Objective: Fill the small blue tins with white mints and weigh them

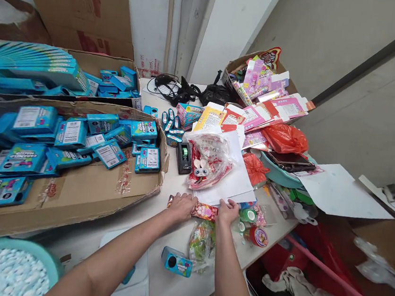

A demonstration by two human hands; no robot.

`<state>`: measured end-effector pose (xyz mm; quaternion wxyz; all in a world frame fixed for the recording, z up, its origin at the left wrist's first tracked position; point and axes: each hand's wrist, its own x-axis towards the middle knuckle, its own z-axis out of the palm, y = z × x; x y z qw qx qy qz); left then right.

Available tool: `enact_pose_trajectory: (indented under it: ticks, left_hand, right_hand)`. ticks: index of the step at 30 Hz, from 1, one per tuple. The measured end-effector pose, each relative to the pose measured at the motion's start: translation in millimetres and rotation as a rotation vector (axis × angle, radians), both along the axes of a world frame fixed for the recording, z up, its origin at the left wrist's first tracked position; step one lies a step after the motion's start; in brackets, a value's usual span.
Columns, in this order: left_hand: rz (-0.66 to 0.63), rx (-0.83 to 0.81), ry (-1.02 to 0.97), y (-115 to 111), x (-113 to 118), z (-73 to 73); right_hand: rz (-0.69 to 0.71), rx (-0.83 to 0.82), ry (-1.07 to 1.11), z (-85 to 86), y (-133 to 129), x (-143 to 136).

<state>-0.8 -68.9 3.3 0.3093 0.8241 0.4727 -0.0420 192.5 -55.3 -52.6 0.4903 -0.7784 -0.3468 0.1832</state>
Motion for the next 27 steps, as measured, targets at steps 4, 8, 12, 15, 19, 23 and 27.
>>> enact_pose_trajectory:
  ticks: [4,8,12,15,19,23,27]
  left_hand:
    - [0.002,0.001,-0.019,4,-3,1.4]
    - [0.029,-0.001,-0.014,7,-5,-1.4]
    - [0.058,-0.014,0.031,5,-3,0.4]
    - [0.121,-0.004,0.007,17,2,19.4]
    - [0.47,0.199,-0.182,83,12,62.4]
    - [0.735,0.367,-0.258,185,14,85.3]
    - [0.689,0.258,-0.215,259,6,71.9]
  right_hand:
    - [-0.127,-0.053,0.035,0.1,6,0]
    - [-0.164,-0.076,0.076,2.6,16,-2]
    - [-0.129,-0.082,0.099,8.6,26,-2]
    - [-0.084,-0.074,0.108,14.5,29,0]
    - [-0.036,-0.049,0.13,17.8,28,2]
    - [-0.015,-0.017,0.189,11.7,23,1]
    - [-0.017,0.02,0.25,4.0,19,0]
